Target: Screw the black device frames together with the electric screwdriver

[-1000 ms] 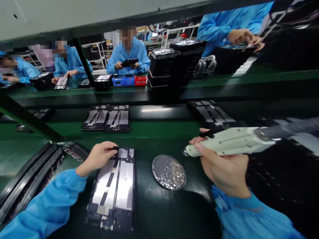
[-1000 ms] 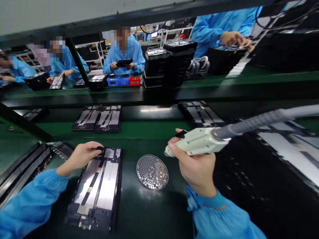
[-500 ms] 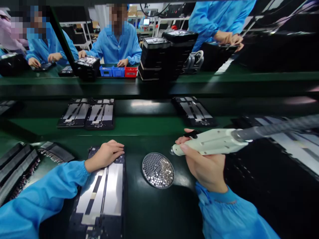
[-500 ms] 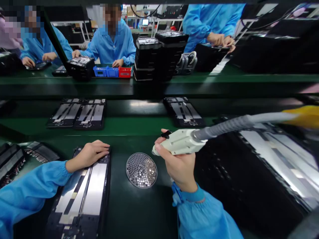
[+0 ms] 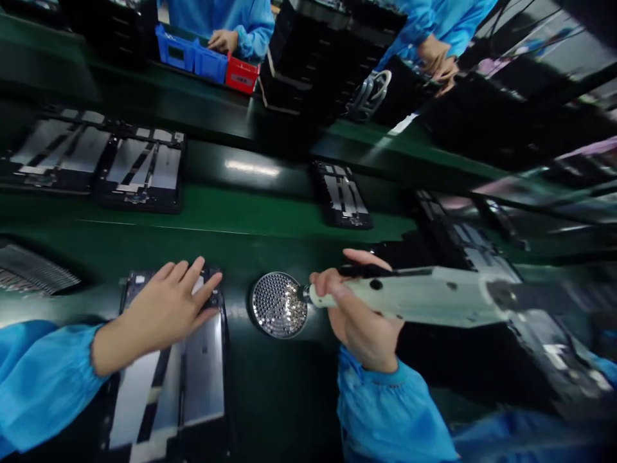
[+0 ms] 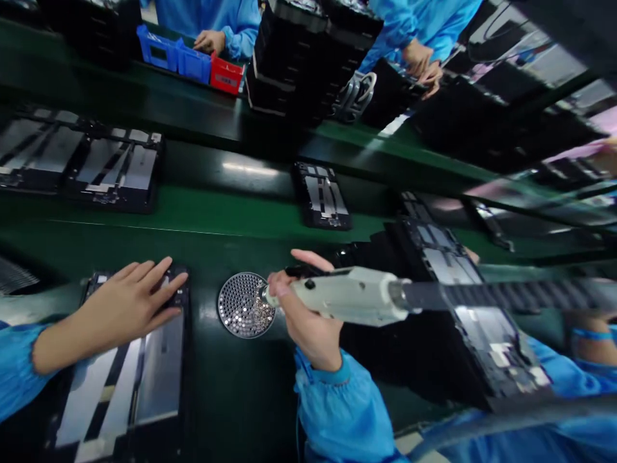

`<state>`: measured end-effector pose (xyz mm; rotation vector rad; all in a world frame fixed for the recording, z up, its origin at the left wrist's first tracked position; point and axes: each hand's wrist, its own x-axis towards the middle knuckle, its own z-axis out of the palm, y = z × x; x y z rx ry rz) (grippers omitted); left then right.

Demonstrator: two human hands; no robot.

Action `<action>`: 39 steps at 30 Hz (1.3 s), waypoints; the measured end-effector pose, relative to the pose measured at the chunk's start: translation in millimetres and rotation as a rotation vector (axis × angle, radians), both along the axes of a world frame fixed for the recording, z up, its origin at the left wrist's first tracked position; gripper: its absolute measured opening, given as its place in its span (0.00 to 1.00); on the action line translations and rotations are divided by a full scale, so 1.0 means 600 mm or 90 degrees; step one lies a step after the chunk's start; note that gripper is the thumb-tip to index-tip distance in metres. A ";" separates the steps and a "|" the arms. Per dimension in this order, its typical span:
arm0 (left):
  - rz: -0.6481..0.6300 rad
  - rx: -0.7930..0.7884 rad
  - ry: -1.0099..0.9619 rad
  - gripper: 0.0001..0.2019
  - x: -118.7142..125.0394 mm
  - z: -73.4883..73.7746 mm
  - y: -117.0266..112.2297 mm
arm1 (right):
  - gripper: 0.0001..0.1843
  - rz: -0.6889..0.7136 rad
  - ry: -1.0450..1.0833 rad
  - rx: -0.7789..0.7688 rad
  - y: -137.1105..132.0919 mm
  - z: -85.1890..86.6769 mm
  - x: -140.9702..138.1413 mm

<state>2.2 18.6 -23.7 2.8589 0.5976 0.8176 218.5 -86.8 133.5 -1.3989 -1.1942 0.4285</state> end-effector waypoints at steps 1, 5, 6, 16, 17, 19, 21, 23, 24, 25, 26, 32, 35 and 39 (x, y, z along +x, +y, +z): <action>0.005 0.018 -0.010 0.28 0.006 0.001 -0.020 | 0.20 0.011 -0.003 -0.014 -0.005 -0.008 -0.009; -0.026 0.040 -0.038 0.26 0.023 0.006 -0.080 | 0.14 0.070 -0.034 -0.054 -0.021 -0.038 -0.035; -0.034 0.040 -0.040 0.26 0.025 0.007 -0.085 | 0.14 0.081 -0.037 -0.058 -0.022 -0.043 -0.039; -0.074 0.000 -0.022 0.20 0.024 0.022 -0.077 | 0.12 0.052 -0.040 -0.035 -0.018 -0.052 -0.058; -0.088 0.001 -0.031 0.19 0.024 0.022 -0.078 | 0.12 0.053 -0.039 -0.035 -0.018 -0.052 -0.060; -0.112 -0.002 -0.049 0.18 0.023 0.020 -0.077 | 0.12 0.058 -0.039 -0.038 -0.018 -0.052 -0.062; -0.122 -0.021 -0.052 0.18 0.022 0.018 -0.074 | 0.12 0.059 -0.042 -0.037 -0.019 -0.053 -0.064; -0.138 -0.046 -0.042 0.19 0.021 0.017 -0.070 | 0.12 0.055 -0.052 -0.039 -0.020 -0.054 -0.066; -0.145 -0.050 -0.037 0.19 0.020 0.017 -0.067 | 0.12 0.055 -0.057 -0.041 -0.020 -0.055 -0.066; -0.148 -0.046 -0.035 0.20 0.020 0.016 -0.066 | 0.12 0.056 -0.061 -0.045 -0.021 -0.055 -0.067; -0.145 -0.036 -0.036 0.22 0.019 0.015 -0.064 | 0.12 0.058 -0.063 -0.047 -0.021 -0.056 -0.068; -0.103 0.010 -0.060 0.29 0.020 0.008 -0.067 | 0.14 0.062 -0.050 -0.061 -0.024 -0.061 -0.066; -0.103 -0.012 -0.074 0.28 0.021 0.005 -0.069 | 0.14 0.058 -0.049 -0.072 -0.023 -0.063 -0.064; -0.109 -0.028 -0.084 0.26 0.022 -0.001 -0.070 | 0.13 0.065 -0.053 -0.083 -0.021 -0.065 -0.059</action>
